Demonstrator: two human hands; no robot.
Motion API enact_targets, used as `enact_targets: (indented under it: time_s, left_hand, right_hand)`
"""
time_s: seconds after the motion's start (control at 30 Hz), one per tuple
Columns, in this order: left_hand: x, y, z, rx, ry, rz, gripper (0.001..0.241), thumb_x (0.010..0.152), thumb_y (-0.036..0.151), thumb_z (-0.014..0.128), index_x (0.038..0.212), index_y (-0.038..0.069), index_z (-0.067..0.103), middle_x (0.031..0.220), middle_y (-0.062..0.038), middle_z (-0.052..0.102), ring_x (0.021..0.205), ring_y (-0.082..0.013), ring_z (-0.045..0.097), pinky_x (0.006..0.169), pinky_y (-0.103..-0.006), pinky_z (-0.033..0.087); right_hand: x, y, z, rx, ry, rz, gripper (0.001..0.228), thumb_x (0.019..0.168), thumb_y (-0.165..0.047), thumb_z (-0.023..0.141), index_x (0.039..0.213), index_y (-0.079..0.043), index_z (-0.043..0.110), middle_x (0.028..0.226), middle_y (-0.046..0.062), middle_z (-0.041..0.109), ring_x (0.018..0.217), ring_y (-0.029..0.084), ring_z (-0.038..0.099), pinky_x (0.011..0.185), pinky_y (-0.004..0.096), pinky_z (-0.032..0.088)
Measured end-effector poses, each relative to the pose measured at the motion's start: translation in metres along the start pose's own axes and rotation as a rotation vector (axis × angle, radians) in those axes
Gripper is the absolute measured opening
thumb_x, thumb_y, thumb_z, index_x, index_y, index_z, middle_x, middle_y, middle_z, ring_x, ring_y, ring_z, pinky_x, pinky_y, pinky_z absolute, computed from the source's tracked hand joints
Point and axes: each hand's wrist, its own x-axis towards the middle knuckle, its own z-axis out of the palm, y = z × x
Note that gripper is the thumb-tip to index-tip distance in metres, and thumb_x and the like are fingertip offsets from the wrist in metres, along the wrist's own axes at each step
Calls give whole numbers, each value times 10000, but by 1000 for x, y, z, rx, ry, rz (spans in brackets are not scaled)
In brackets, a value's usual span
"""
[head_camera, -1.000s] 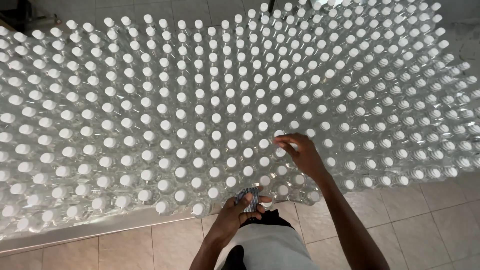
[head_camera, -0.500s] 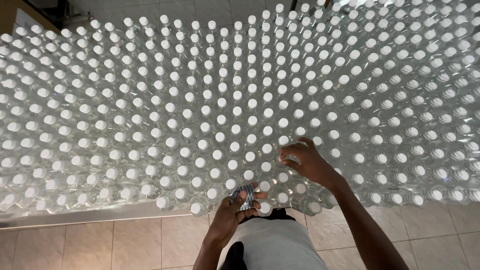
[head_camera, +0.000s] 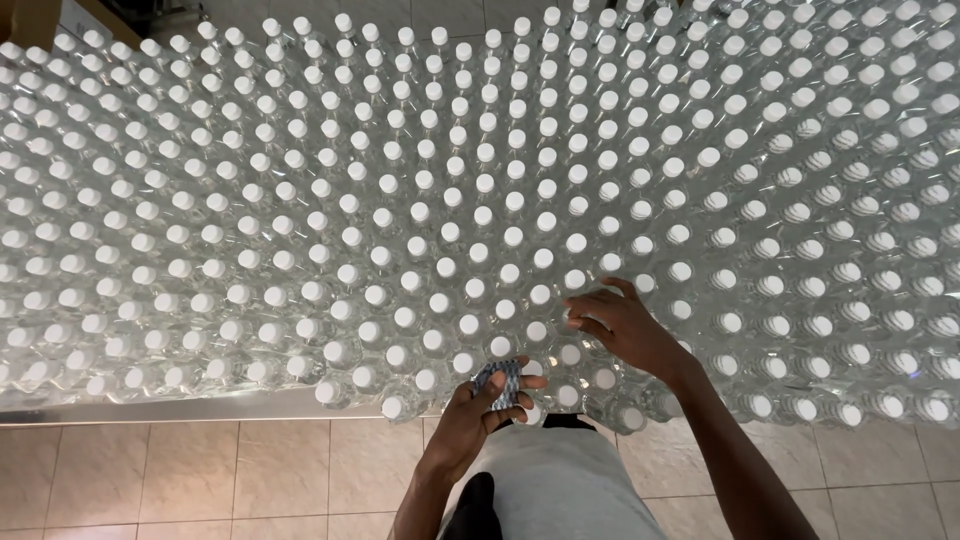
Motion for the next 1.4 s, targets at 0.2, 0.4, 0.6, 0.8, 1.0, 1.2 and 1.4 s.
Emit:
enact_targets:
  time_s: [0.2,0.4,0.6,0.8,1.0,1.2,1.4]
  left_hand:
    - [3,-6,-2,-7,-33,20,678,1021,381,614,1553,-38,579,1308,-208,794,962,-227,723,855,-371,620]
    - [-1,-5,1,-17,-23,8,638,1041,359,591,1541,-37,591,1317,-224,791,965,-225,717,849,-367,614]
    - [-4,-5,1,-30,-14,6,637,1038,363,594,1534,-37,596,1319,-215,789,966,-222,708,853,-360,614]
    - [-5,-6,0,-5,-34,27,664,1032,390,596,1544,-32,587,1315,-204,797,984,-218,723,871,-366,626]
    - [-11,-4,-2,-10,-13,46,652,1044,386,580,1543,-33,588,1299,-195,801,956,-207,701,859,-375,617]
    - [-13,-4,-2,-14,-26,54,641,1052,379,573,1543,-32,587,1333,-203,785,970,-210,709,866,-372,622]
    - [-9,-4,6,17,-50,34,661,1044,398,581,1554,-23,572,1313,-191,794,990,-211,728,887,-359,632]
  right_hand:
    - [-4,8,8,-88,17,-23,176,1036,-321,684,1033,-207,818,1473,-8,716,1355,190,647,1273,502,258]
    - [-9,13,12,-112,101,-51,85,1029,-262,726,1052,-192,770,1329,-6,744,1278,246,636,1119,468,435]
    - [0,-9,6,-210,-8,3,133,1041,-128,664,1037,-172,538,959,-37,749,914,172,715,1283,481,320]
    - [6,-12,3,-283,-154,116,552,1008,-147,714,1516,-208,504,1098,52,822,1389,313,588,1310,538,239]
    - [-7,8,16,-241,-59,46,460,971,-55,734,1387,-230,644,1370,-14,731,1418,321,491,1204,495,390]
    - [3,5,16,-264,-144,79,482,974,-36,713,1418,-200,622,1338,30,755,1334,296,598,1283,503,287]
    - [9,-11,7,-340,-179,23,617,905,7,762,1472,-160,583,1366,41,735,1299,240,664,1312,538,235]
